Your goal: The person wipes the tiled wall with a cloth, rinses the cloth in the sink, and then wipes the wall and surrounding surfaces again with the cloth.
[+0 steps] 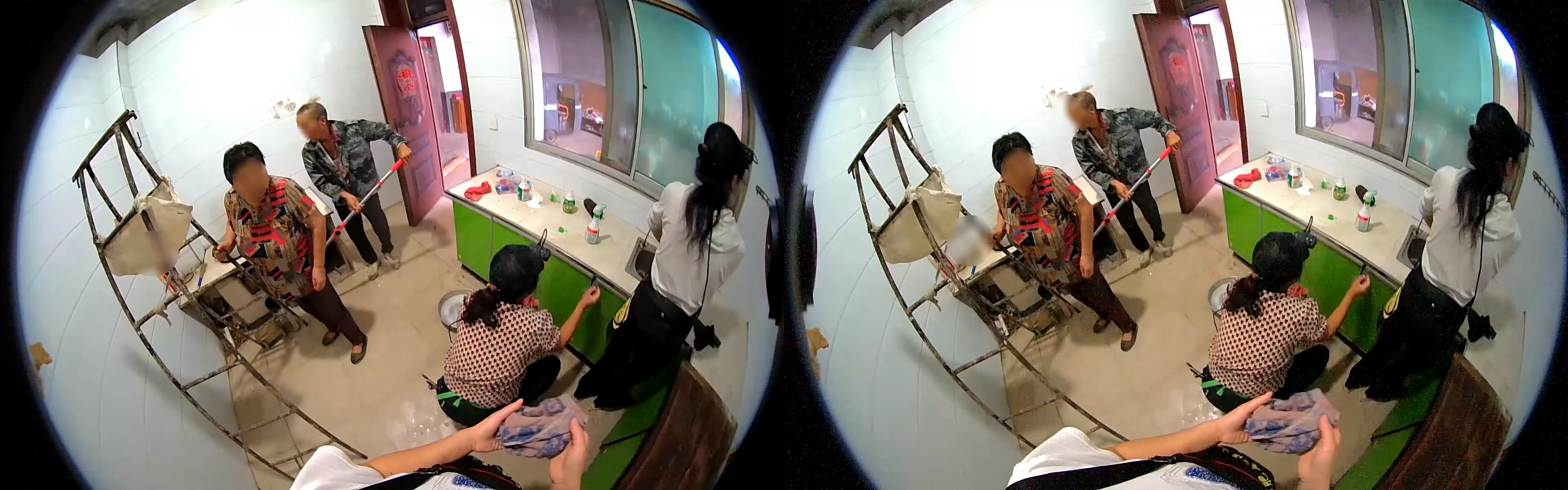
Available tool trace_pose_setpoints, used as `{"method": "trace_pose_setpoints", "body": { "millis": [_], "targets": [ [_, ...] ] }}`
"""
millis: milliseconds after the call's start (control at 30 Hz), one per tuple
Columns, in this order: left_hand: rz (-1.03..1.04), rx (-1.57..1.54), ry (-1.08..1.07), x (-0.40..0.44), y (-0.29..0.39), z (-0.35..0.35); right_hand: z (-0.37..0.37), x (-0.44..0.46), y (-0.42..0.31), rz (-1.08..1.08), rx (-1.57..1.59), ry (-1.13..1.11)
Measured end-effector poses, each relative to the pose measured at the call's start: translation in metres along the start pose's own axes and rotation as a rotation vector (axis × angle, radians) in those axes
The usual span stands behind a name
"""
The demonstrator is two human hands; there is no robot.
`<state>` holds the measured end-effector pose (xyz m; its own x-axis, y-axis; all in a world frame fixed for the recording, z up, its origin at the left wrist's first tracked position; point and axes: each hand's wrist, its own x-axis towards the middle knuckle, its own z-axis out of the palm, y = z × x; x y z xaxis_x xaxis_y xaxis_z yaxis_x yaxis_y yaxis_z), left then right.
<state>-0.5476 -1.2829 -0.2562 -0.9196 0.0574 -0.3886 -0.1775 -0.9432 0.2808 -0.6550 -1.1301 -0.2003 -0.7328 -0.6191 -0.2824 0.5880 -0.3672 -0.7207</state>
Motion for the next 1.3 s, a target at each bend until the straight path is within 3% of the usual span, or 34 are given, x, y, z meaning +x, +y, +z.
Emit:
{"method": "trace_pose_setpoints", "body": {
  "millis": [33,100,233,300,333,400,433,500,633,900,1033,1300],
  "targets": [
    [0.023,0.021,0.0,0.003,-0.005,0.003,-0.017,0.0,-0.003,0.0,-0.019,0.106],
    [0.035,-0.006,-0.051,0.016,-0.012,0.005,-0.048,0.006,-0.012,0.027,-0.004,0.058],
    [-0.067,0.035,0.045,0.035,-0.019,0.015,-0.095,0.013,-0.003,0.153,0.064,0.008],
    [-0.092,0.02,-0.008,0.042,-0.017,0.014,-0.097,-0.001,-0.004,-0.481,-0.79,-0.146],
    [-0.098,0.028,0.001,0.046,-0.012,0.014,-0.098,0.012,0.0,-0.48,-0.777,-0.139],
    [-0.031,0.013,-0.021,0.052,-0.005,0.015,-0.098,0.047,0.014,0.175,0.025,-0.059],
    [-0.051,0.009,-0.068,0.053,0.002,0.018,-0.092,0.051,0.013,0.181,0.034,-0.041],
    [-0.045,0.11,0.061,0.062,0.017,0.017,-0.072,0.063,0.001,0.156,-0.04,-0.067],
    [-0.131,0.243,0.001,0.087,0.042,0.016,-0.072,0.089,-0.004,0.066,-0.053,-0.143],
    [-0.183,0.478,-0.086,0.136,0.059,0.02,-0.062,0.109,-0.021,0.076,-0.101,-0.009],
    [-0.103,0.521,-0.158,0.145,0.062,0.021,-0.059,0.12,-0.026,0.144,-0.078,0.073],
    [0.013,0.585,-0.028,0.191,0.054,0.036,-0.074,0.149,-0.083,0.051,-0.053,0.157]
  ]
}}
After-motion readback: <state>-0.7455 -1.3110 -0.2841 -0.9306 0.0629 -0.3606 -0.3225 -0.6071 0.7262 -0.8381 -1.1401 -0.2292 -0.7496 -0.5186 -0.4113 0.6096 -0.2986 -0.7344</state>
